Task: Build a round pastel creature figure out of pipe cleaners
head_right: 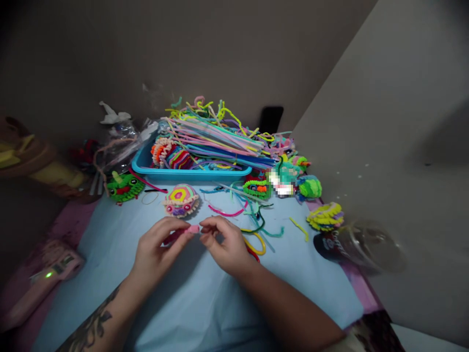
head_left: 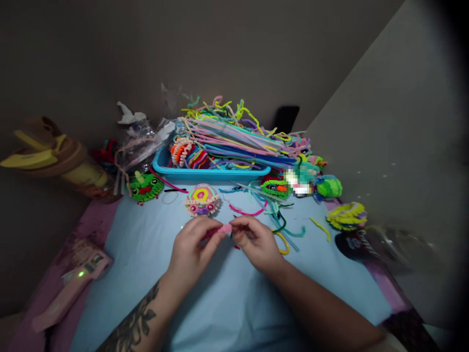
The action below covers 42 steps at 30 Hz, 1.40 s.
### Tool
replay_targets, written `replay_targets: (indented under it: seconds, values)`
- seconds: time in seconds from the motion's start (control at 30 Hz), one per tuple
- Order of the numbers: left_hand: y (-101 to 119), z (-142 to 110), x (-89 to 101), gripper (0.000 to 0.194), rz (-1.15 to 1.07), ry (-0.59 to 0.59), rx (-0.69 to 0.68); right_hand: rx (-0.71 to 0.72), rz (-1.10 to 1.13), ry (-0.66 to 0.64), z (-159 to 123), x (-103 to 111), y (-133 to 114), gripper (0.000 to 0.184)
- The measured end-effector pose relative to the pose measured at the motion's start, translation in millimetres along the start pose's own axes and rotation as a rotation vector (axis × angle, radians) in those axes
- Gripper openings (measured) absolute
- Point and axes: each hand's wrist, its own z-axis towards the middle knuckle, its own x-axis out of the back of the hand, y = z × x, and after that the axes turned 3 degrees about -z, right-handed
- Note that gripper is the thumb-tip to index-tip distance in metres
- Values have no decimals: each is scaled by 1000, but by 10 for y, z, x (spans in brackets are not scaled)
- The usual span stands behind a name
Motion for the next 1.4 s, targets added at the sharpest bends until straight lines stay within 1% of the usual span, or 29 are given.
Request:
replay_targets:
  seconds: [0.07, 0.13, 0.23, 0.3, 0.33, 0.43, 0.53, 0.67, 0.83, 0.9, 0.97, 1.07, 1.17, 1.33, 1.4]
  values:
    - [-28, -2, -10, 7, 57, -21, -77, -100, 127, -18, -7, -21, 15, 29]
    - [-45, -6, -24, 10, 87, -37, -121, -160, 197, -29, -8, -40, 8, 26]
    - [-54, -4, -39, 11, 100, -66, -147, -196, 191, -24, 1, -45, -25, 19]
    - [-53, 3, -41, 9, 107, -89, -134, -163, 128, 14, 14, -31, -44, 14]
    - [-52, 7, -41, 9, 111, -98, -121, -124, 89, 34, 23, -21, -51, 12]
    - [-45, 18, -35, 11, 102, -127, -71, 36, -5, 64, 53, 14, -66, 5]
    - [-38, 31, -24, 12, 51, -170, -4, 157, -47, 54, 77, 45, -82, 8]
    - [-30, 53, -8, 12, -16, -201, 71, 213, -63, 32, 80, 55, -96, 14]
    - [-36, 69, -1, 15, -49, -211, 119, 218, -49, 27, 74, 43, -98, 12]
    - [-42, 66, 2, 15, -68, -207, 124, 186, -51, 13, 72, 47, -94, 10]
    - [-46, 59, 6, 13, -76, -187, 110, 109, -28, -19, 64, 55, -85, 12]
    - [-46, 45, 9, 11, -58, -153, 61, -48, 99, -87, 47, 63, -67, 25]
    - [-47, 33, 4, 9, -18, -128, 14, -154, 213, -120, 35, 58, -60, 25]
    - [-69, 15, -12, 6, 55, -111, -83, -295, 249, -101, 46, 29, -73, 21]
    - [-83, 7, -17, 10, 82, -106, -121, -360, 280, -78, 58, 16, -80, 23]
